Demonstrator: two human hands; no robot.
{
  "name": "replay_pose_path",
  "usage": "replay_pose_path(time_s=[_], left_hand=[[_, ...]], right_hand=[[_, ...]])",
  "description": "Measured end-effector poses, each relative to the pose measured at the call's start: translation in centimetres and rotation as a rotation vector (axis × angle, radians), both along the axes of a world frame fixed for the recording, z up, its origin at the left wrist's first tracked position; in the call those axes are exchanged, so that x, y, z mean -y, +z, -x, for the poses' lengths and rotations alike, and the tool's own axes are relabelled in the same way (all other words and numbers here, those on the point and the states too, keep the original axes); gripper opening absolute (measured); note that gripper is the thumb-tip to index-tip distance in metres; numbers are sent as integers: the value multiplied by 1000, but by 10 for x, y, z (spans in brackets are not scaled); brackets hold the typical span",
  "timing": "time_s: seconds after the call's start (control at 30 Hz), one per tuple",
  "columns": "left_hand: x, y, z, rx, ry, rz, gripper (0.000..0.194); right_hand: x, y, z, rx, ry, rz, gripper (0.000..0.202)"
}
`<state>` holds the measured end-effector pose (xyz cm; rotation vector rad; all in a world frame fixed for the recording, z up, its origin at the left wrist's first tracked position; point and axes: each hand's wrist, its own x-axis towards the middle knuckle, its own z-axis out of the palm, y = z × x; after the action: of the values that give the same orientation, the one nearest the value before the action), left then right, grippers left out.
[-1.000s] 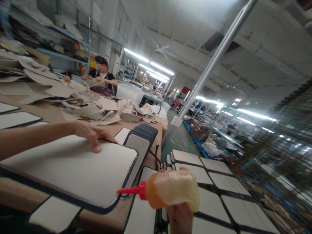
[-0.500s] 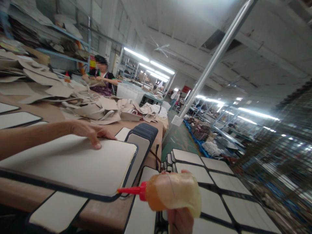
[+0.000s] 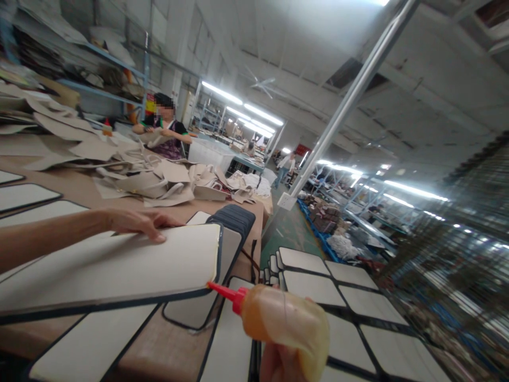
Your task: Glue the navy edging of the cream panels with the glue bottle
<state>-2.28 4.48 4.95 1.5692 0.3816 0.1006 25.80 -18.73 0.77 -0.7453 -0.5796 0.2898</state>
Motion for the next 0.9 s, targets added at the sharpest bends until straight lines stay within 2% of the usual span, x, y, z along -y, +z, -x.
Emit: replay_pose_path(time_s=[0.17, 0.53, 0.63, 0.8, 0.9], left_hand=[[-1, -14, 0, 66, 41, 72, 69], [4, -40, -3, 68, 164, 156, 72], [8, -43, -2, 74, 194, 164, 73], [20, -40, -1, 150, 243, 192, 58], [23, -42, -2, 184, 260, 220, 56]], right_hand=[[-5, 3, 8, 10, -46, -118, 56], [-12, 4, 18, 1, -56, -109, 51], [-16, 1, 18, 32, -93, -119, 47], [-25, -13, 12, 154, -187, -151, 34], [-29, -18, 11, 152, -193, -145, 37]])
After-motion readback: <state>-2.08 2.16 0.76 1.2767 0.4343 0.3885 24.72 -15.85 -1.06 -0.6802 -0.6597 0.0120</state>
